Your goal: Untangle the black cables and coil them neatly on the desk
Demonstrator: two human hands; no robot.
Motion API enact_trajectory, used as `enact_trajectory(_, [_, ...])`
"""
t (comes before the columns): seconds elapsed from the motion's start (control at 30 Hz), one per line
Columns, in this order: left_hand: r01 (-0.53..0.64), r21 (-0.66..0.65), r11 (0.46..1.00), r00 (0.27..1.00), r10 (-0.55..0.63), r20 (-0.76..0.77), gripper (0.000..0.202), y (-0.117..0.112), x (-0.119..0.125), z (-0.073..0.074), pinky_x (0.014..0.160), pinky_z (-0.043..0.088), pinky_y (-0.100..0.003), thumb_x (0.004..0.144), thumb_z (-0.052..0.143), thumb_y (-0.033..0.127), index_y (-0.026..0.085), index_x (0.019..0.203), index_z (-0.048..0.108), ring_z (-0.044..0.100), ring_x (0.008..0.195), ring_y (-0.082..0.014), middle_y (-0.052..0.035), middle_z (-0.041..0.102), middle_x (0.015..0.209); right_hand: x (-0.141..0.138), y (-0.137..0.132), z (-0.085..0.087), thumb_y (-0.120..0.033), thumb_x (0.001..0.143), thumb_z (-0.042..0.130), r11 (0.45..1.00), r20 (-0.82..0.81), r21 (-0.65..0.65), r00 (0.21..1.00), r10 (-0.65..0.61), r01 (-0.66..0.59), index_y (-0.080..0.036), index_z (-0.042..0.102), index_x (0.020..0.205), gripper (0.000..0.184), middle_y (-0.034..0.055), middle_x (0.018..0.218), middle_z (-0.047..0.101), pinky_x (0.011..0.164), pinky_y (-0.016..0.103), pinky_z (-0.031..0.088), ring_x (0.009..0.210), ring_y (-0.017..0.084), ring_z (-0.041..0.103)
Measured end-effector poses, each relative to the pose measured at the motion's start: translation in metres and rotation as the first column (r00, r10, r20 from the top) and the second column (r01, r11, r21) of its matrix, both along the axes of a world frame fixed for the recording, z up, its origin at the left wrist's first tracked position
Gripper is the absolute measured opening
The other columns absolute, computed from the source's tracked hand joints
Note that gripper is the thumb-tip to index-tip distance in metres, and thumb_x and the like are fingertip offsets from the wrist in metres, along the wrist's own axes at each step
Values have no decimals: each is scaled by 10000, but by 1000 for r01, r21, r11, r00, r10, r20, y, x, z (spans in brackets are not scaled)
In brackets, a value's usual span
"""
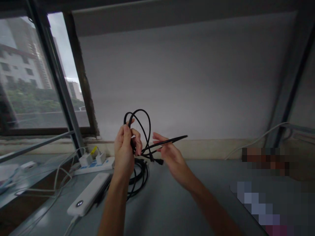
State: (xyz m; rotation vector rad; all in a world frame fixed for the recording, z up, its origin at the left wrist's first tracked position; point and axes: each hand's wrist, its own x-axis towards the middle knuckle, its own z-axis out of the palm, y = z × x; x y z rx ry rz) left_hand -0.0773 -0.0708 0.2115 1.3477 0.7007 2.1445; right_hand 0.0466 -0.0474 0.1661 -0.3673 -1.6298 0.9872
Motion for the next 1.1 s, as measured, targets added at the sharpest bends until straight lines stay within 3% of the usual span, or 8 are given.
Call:
enact_trajectory(0.1, [-56,15,998,998,56,11,328,0,6,-2,257,172,-130,824,441,434,207,1048,519,270,270,-21,90,382,465,-12,-5,16,-500,860,360,988,-267,-53,955,128,-148,-211,509,712,357,43,902,633,918,377,402,946,164,575])
enact_trajectory(0.23, [-272,64,960,954,260,151,308,4,-1,-1,259,135,-122,817,460,427,185,985,549,199,286,-21,103,288,414,2,-2,25,-523,833,410,955,-475,-135,863,172,-265,-220,428,685,337,-89,449,369,609,286,493,435,90,446])
enact_trajectory(0.33, [-454,116,883,881,426,207,270,6,-14,0,249,158,-138,819,455,409,186,938,550,206,290,-35,102,294,403,33,2,34,-494,830,437,959,-455,-218,888,64,-181,-211,507,835,292,-119,412,282,360,180,324,312,54,234])
enact_trajectory(0.43, [-545,167,822,832,504,232,205,6,-28,1,242,202,-154,828,431,376,201,892,517,236,289,-53,103,319,396,65,2,44,-480,827,443,964,-334,-259,942,-30,-61,-202,546,979,333,-114,440,290,287,182,149,287,44,187])
enact_trajectory(0.57, [-551,191,812,833,521,188,140,10,-41,2,281,332,-160,830,409,356,221,803,436,320,292,-71,107,389,391,87,-7,53,-452,829,436,964,-166,-257,980,-112,67,-178,591,1046,383,-108,442,314,270,191,107,274,30,156])
enact_trajectory(0.7, [-601,170,781,793,558,244,116,15,-47,0,254,329,-178,782,380,275,192,748,454,324,279,-91,100,384,342,86,-16,54,-410,836,431,963,-82,-196,975,-205,186,-160,634,1017,370,-88,431,396,262,182,132,271,25,207])
enact_trajectory(1.0, [-606,-43,795,766,597,241,57,-1,-44,8,267,316,-146,741,423,252,218,752,467,446,333,-101,78,460,392,83,-18,51,-385,838,459,871,-218,1,850,-480,492,-159,681,879,320,-51,410,466,242,188,147,254,34,283])
enact_trajectory(1.1, [-457,-151,877,878,471,79,166,-8,-41,9,316,376,-146,680,558,287,209,797,469,532,401,-112,44,564,537,75,-25,48,-338,838,485,801,-228,114,800,-555,588,-169,684,891,266,-54,392,466,253,186,188,265,42,303])
